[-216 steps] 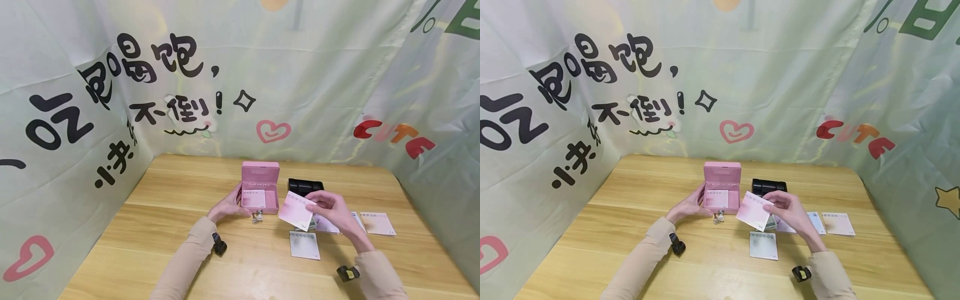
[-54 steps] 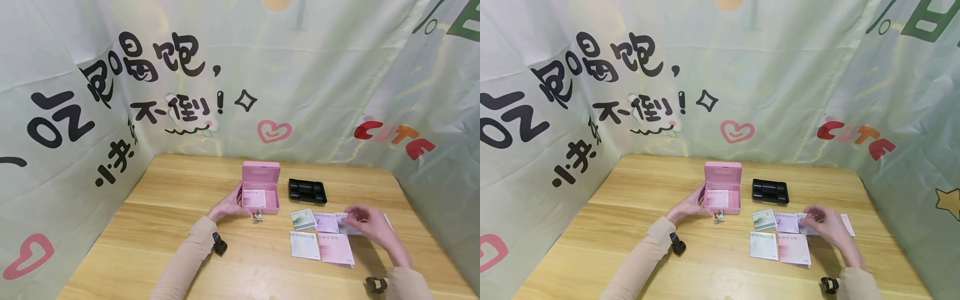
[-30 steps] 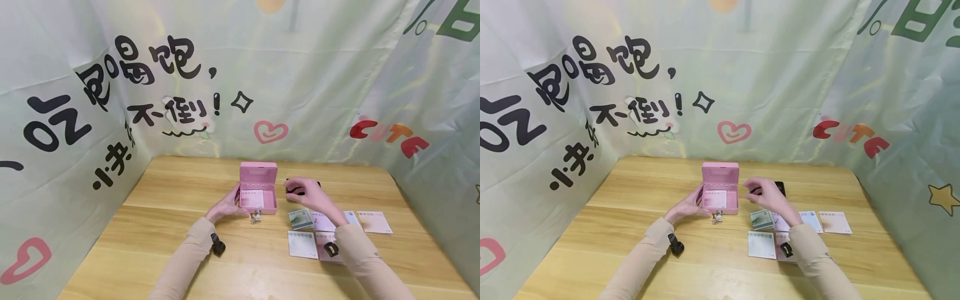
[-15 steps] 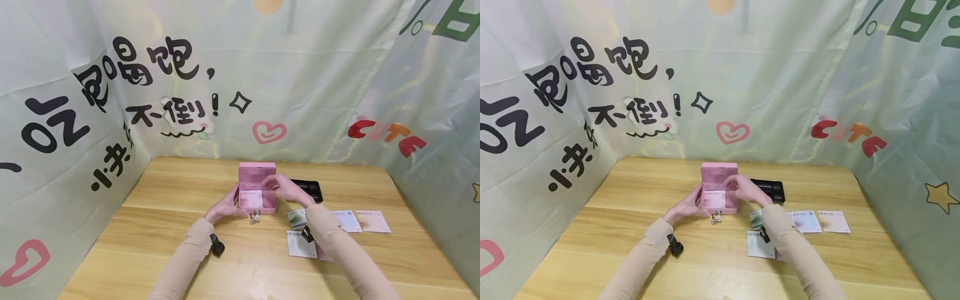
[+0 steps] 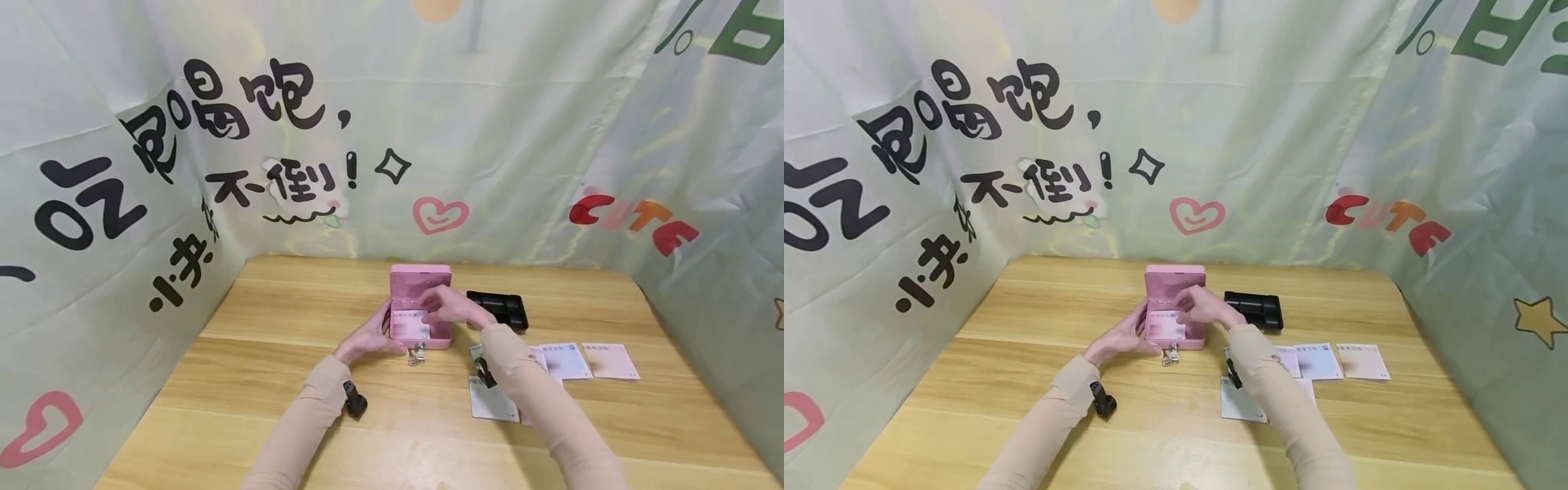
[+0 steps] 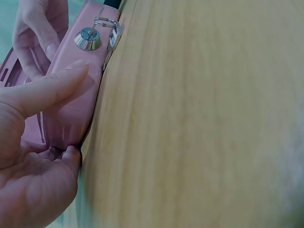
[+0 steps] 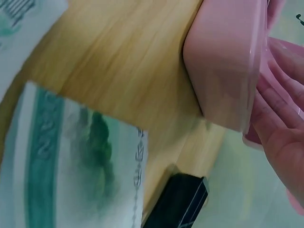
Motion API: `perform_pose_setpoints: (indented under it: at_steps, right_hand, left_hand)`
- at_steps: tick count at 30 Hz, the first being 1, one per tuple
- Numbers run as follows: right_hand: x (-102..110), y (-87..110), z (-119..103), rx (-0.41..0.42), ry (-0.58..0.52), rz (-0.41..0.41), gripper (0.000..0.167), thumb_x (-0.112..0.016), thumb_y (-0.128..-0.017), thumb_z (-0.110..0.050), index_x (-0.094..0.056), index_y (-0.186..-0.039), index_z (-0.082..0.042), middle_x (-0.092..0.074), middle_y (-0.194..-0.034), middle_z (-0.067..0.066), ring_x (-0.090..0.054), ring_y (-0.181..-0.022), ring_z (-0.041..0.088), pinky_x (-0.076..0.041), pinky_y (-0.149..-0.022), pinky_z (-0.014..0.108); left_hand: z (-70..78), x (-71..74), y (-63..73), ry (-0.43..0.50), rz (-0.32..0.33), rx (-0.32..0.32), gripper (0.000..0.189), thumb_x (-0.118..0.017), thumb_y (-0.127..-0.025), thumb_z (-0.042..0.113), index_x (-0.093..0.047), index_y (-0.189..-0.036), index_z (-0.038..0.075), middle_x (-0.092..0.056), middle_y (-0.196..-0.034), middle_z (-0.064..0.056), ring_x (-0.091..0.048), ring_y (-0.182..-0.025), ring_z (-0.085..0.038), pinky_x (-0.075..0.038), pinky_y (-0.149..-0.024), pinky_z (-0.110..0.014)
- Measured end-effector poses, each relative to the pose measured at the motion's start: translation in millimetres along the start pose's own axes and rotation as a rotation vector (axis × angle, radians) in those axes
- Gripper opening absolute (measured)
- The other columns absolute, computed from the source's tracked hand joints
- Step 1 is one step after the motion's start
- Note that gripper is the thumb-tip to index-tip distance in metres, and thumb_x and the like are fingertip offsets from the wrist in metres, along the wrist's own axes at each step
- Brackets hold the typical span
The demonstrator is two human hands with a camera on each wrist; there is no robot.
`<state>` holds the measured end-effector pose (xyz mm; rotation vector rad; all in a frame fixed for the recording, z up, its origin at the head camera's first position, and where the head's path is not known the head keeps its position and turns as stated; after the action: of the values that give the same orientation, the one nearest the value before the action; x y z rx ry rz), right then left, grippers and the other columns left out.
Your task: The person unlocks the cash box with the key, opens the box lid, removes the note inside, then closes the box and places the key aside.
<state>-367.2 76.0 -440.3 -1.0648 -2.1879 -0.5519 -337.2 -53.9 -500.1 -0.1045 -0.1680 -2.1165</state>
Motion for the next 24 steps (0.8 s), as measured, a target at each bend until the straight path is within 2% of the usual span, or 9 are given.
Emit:
perform_pose_setpoints:
  at_steps: [9, 16, 24]
  right_hand:
    - [-16.2, -3.2, -5.8, 0.04, 0.085, -0.131, 0.042, -0.076, -0.083, -0.002, -0.066, -0.123, 0.003, -0.068, -0.127, 0.021, -0.062, -0.125, 0.038, -0.05, -0.111, 0.052]
    - [-18.2, -1.7, -3.4, -0.013, 0.089, -0.159, 0.049, -0.076, -0.083, -0.005, -0.063, -0.13, 0.001, -0.064, -0.135, 0.02, -0.059, -0.128, 0.038, -0.049, -0.112, 0.051]
    - [-20.5, -3.8, -7.4, 0.04, 0.116, -0.165, 0.053, -0.077, -0.083, -0.005, -0.06, -0.132, 0.004, -0.064, -0.134, 0.022, -0.062, -0.124, 0.037, -0.051, -0.11, 0.048]
  left_hand:
    - [0.2, -0.5, -0.3, -0.004, -0.003, 0.007, 0.125, -0.08, -0.07, -0.009, 0.003, -0.163, 0.01, -0.001, -0.171, -0.015, -0.002, -0.159, -0.031, -0.005, -0.131, -0.047]
    - [-1.2, -0.1, -1.8, -0.009, -0.01, -0.003, 0.125, -0.08, -0.07, -0.009, 0.003, -0.163, 0.01, 0.001, -0.171, -0.015, -0.002, -0.159, -0.03, -0.006, -0.131, -0.047]
    - [-2.7, 0.9, -1.3, -0.006, -0.008, 0.011, 0.126, -0.081, -0.07, -0.008, 0.002, -0.163, 0.012, 0.0, -0.172, -0.014, -0.002, -0.159, -0.03, -0.006, -0.131, -0.048]
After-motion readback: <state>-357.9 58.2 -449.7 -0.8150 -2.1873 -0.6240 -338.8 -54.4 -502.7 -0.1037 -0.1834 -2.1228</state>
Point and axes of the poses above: each hand's wrist, its own y-axis away from the middle knuckle, its own x-axis out of the back of the hand, z = x × y, the point moved 9 cm from there along -y, towards the middle knuckle
